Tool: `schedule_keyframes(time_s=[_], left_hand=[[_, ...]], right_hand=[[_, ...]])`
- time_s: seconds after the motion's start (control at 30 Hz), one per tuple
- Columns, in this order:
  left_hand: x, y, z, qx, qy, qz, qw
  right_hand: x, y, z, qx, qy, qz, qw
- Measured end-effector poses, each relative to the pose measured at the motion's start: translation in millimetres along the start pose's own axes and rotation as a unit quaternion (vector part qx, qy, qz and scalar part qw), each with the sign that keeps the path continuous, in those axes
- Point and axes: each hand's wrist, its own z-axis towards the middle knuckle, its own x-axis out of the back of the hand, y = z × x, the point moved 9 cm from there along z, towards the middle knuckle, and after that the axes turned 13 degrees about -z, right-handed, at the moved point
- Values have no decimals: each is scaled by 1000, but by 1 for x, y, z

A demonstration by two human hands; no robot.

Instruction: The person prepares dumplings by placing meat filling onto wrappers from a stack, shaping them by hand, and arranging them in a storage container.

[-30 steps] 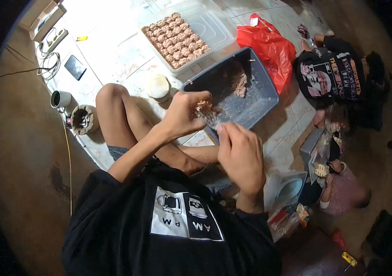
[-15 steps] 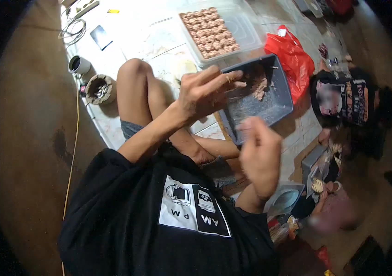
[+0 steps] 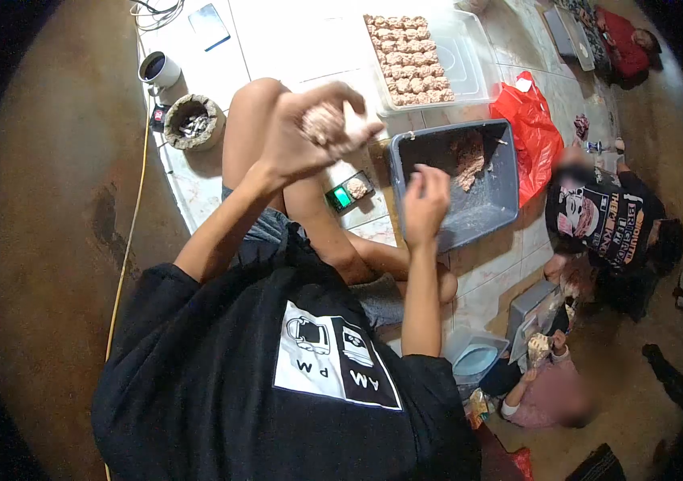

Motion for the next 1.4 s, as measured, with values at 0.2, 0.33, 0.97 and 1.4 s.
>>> schedule_keyframes(time_s=[0.2,0.33,0.97,1.4], left_hand=[[-20,-46,-4,116,81,-132,981],[-47,-67,-9,128,-1,-214,968],[-40,-102,32,151,26,-105,983],[-72,-130,34,178,-40,9,983]], right_hand=[[-95,-67,-66,41,-194,-22,980],[-146,-42,-75,38,-190,-26,981],[-117,124,281,92,-275,-153,945],[4,-47,202,103,-294,148,939]])
